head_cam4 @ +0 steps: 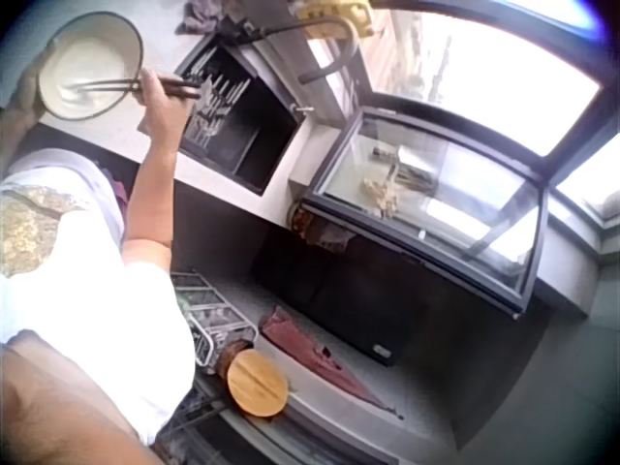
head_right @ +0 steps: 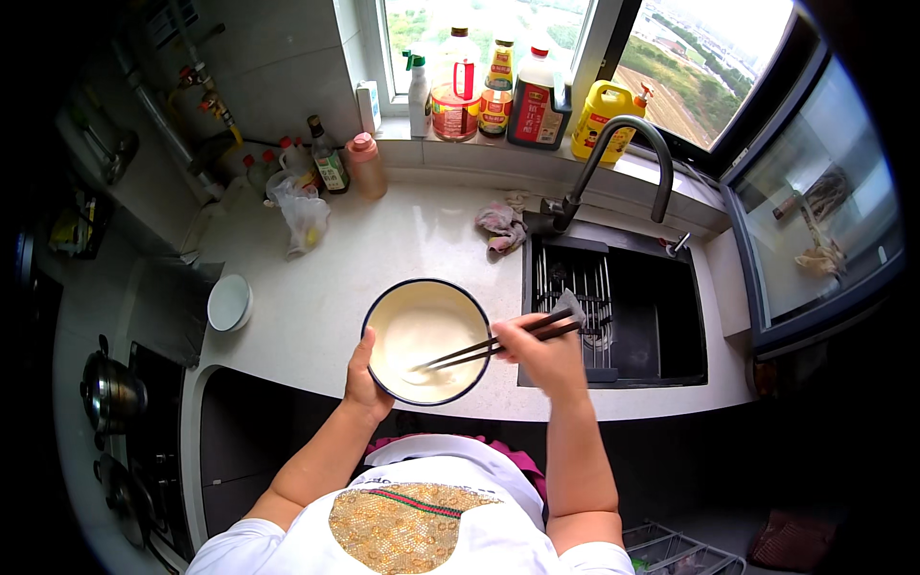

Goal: The person whisks a pale yellow liquid in a white and black bowl using a pair of chopsticks.

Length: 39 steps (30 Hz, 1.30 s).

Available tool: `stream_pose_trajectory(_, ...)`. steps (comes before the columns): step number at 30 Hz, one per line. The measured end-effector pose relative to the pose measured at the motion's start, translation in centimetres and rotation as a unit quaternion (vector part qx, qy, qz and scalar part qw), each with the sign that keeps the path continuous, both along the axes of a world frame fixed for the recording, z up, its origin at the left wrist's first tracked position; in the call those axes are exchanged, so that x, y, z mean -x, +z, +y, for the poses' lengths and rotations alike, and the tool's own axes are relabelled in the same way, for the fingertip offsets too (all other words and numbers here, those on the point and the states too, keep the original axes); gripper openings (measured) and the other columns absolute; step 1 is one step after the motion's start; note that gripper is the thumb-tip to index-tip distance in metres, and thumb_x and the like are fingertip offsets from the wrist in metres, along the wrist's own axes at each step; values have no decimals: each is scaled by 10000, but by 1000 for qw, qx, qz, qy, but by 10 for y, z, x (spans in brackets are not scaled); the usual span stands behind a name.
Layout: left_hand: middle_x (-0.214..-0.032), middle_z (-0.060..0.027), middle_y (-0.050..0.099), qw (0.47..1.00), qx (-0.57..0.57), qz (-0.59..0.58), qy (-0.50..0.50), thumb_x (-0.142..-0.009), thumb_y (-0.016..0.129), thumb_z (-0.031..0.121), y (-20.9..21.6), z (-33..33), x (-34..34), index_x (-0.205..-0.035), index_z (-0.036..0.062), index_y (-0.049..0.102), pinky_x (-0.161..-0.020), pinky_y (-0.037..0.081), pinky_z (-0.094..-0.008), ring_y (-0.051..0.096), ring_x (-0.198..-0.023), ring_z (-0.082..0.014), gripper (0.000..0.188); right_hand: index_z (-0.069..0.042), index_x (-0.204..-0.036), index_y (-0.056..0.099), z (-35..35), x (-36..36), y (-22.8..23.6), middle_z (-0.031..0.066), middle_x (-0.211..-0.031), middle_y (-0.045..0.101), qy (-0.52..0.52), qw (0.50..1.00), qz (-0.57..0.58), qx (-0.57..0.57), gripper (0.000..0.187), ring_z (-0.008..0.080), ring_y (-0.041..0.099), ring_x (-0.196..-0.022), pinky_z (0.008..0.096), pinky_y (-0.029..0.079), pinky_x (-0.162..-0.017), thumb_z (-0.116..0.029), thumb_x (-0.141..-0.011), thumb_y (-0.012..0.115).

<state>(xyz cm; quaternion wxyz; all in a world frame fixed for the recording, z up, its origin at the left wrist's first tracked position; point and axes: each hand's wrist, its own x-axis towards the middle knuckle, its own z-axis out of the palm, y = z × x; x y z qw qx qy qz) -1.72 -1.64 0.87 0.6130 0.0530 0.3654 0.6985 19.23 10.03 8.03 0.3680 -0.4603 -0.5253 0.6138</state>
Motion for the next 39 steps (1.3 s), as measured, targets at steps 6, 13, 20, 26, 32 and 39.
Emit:
stream_pose_trajectory(6, -1230, -136, 541, 1000, 13, 13, -7, -883, 515, 489, -2, 4, -6, -1276, 32, 452, -984, 408, -378, 518, -1150, -252, 607, 0, -805, 672, -10, 10, -12, 50, -697, 646, -6, 990, 13, -139, 84, 91, 617, -615, 204, 504, -582, -79, -820, 697)
stream_pose_trajectory(13, -1211, -136, 550, 999, 11, -1, -38, -880, 518, 493, 1, 4, -2, -1262, 33, 470, -980, 406, -370, 515, -1148, -249, 600, -1, -791, 661, -7, 21, -11, 58, -730, 640, 38, 965, 45, -254, 37, 99, 580, -638, 204, 455, -569, -19, -803, 692)
stream_pose_trajectory(20, -1219, -133, 549, 1000, 2, 11, 3, -887, 519, 478, 2, 2, 12, -1262, 21, 469, -981, 404, -366, 519, -1143, -241, 593, -11, -761, 660, -7, -15, 34, 62, -679, 620, 139, 935, -75, -319, 70, 114, 559, -583, 230, 432, -530, -39, -767, 724)
stream_pose_trajectory(26, -1228, -141, 543, 1000, -5, -17, -12, -896, 503, 473, 2, 6, 0, -1265, 18, 464, -984, 403, -374, 519, -1146, -254, 587, -20, -805, 666, -23, 27, 20, 110, -751, 641, 125, 889, -64, -436, 84, 213, 626, -630, 281, 493, -574, -44, -754, 728)
stream_pose_trajectory(32, -1220, -135, 548, 1000, -13, 6, 9, -899, 492, 474, 0, 4, 9, -1267, 17, 463, -979, 408, -367, 521, -1146, -245, 587, -35, -780, 645, -34, 12, 41, 82, -722, 627, 205, 898, -90, -379, 83, 202, 623, -617, 281, 488, -551, -49, -760, 724)
stream_pose_trajectory(39, -1205, -128, 558, 1000, -8, -2, 7, -906, 484, 466, 3, 4, 8, -1256, 22, 473, -974, 409, -364, 527, -1133, -240, 565, -32, -808, 660, -33, 17, 28, 96, -740, 626, 151, 826, -167, -516, 109, 222, 627, -622, 287, 500, -553, -37, -730, 737)
